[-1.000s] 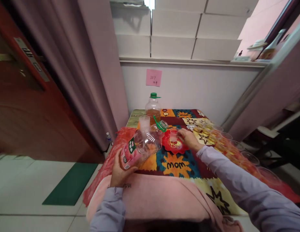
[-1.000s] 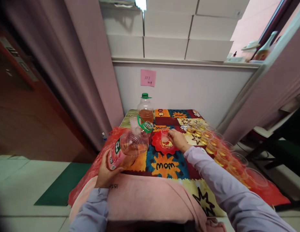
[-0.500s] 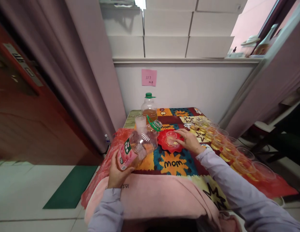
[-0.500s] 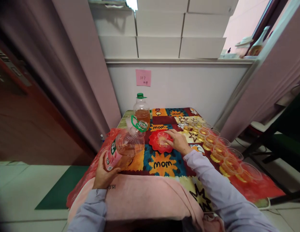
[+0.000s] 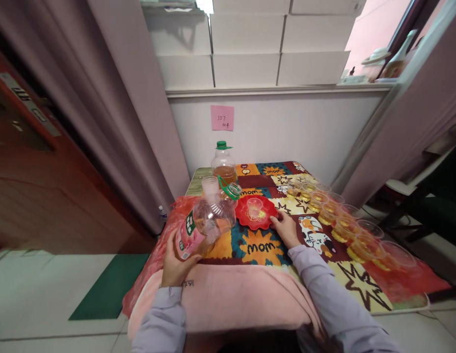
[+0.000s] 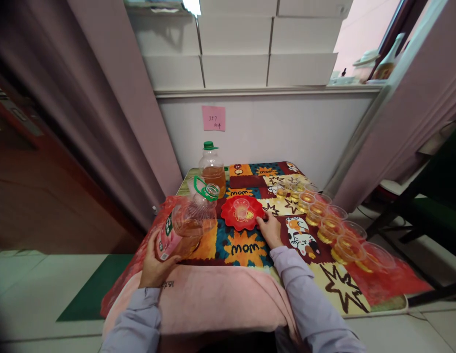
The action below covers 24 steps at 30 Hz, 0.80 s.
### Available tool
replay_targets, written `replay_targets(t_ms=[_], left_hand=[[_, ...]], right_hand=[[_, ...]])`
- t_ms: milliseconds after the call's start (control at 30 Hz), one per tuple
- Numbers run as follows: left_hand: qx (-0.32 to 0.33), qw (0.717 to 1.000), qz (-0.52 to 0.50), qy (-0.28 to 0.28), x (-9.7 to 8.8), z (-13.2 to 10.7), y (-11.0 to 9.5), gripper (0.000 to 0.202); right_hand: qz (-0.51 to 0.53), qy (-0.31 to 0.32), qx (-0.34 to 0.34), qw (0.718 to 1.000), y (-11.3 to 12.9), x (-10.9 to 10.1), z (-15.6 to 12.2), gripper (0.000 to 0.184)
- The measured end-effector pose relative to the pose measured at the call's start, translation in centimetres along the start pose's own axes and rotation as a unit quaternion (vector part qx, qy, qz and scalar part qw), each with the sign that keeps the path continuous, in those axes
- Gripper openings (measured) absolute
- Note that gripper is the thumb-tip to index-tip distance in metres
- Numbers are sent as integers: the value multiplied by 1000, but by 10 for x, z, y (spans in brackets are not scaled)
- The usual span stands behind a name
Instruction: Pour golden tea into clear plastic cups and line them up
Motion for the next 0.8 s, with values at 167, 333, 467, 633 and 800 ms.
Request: replay_targets(t_ms=[167, 333, 467, 633, 800], left_hand=[[9, 1000, 8, -3, -1, 0, -2, 119], [7, 1000, 17, -2, -3, 0, -2, 120], [8, 1000, 23, -7, -3, 0, -1, 120], [3, 1000, 22, -14, -2, -1, 0, 124], [1, 1000, 26, -9, -3, -2, 1, 126]], right_hand=[[16, -17, 3, 1000, -5, 1, -2, 49], [0, -121, -43, 992, 16, -14, -3, 71], [-39, -41, -154, 987, 55, -4, 7, 73], [-94, 0, -101, 990, 76, 26, 21, 103], [-116, 17, -65, 991, 74, 32, 29, 87]])
Point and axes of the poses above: each hand's wrist, its own z-axis towards the middle knuckle, its own x-axis out of the palm, y = z × x, the point moved 2 cm from there along z, towards the middle knuckle, and after that the axes turned 15 degrees about y, right-handed, at the moved point
